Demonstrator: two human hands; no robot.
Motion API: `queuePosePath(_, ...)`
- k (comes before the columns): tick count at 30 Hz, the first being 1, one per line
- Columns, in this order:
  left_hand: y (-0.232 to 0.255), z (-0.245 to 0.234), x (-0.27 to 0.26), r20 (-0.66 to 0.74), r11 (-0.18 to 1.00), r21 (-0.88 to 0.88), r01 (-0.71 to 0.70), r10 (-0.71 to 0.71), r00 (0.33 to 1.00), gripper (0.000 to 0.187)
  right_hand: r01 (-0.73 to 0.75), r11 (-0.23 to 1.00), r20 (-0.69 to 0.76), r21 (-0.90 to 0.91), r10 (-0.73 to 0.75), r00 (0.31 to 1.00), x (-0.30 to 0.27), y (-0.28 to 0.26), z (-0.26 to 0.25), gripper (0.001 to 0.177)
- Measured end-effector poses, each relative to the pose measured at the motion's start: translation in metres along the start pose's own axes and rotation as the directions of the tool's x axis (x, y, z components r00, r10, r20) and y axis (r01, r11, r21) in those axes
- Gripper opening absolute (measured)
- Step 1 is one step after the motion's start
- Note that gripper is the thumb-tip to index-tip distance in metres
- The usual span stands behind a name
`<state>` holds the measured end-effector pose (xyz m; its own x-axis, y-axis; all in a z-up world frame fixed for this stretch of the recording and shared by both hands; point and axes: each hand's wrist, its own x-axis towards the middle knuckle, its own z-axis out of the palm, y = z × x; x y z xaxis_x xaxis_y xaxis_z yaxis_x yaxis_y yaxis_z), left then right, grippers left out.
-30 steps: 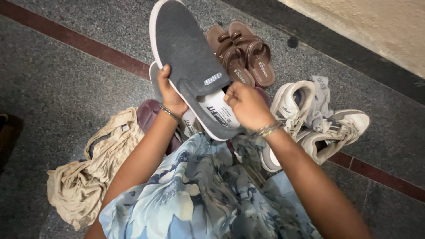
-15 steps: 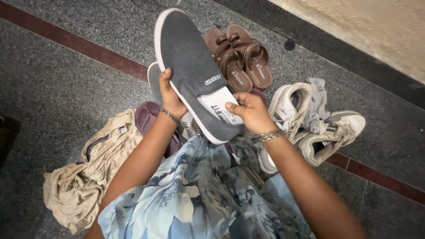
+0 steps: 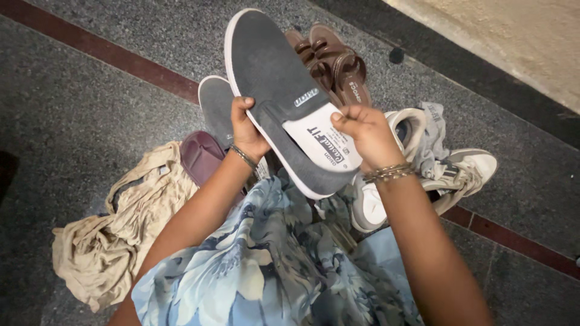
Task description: The person cleans multiple pairs of shoes, including sneakers and sandals, using a spray bottle and a cloth. They remove insoles, spray the shoes, and wipe them thoroughly.
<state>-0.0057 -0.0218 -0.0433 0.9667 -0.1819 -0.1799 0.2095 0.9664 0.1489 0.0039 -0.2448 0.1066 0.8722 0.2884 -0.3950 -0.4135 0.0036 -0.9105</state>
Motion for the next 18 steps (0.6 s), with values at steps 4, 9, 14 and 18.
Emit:
queuePosePath(4, 0.000, -0.014, 0.005, 0.049, 0.998, 0.041, 0.042, -0.044, 0.998, 0.070, -0.036, 0.987, -0.085, -0.154, 0.023, 0.996, 0.001, 0.021, -0.019, 0.016)
queuePosePath(9, -0.014, -0.015, 0.016, -0.004, 0.999, 0.034, 0.018, -0.018, 1.000, 0.064, -0.115, 0.879, -0.158, -0.462, 0.046, 0.986, -0.016, 0.042, -0.038, 0.022)
queuePosePath(14, 0.003, -0.025, 0.024, -0.108, 0.999, 0.039, -0.008, 0.013, 0.994, 0.063, -0.225, 0.828, -0.222, -0.513, 0.125, 0.967, -0.080, 0.065, -0.072, 0.027)
queuePosePath(18, 0.017, -0.057, 0.037, -0.087, 0.993, 0.111, 0.031, -0.021, 0.996, 0.056, -0.362, 0.686, -0.234, -0.631, 0.276, 0.932, -0.108, 0.031, -0.109, 0.030)
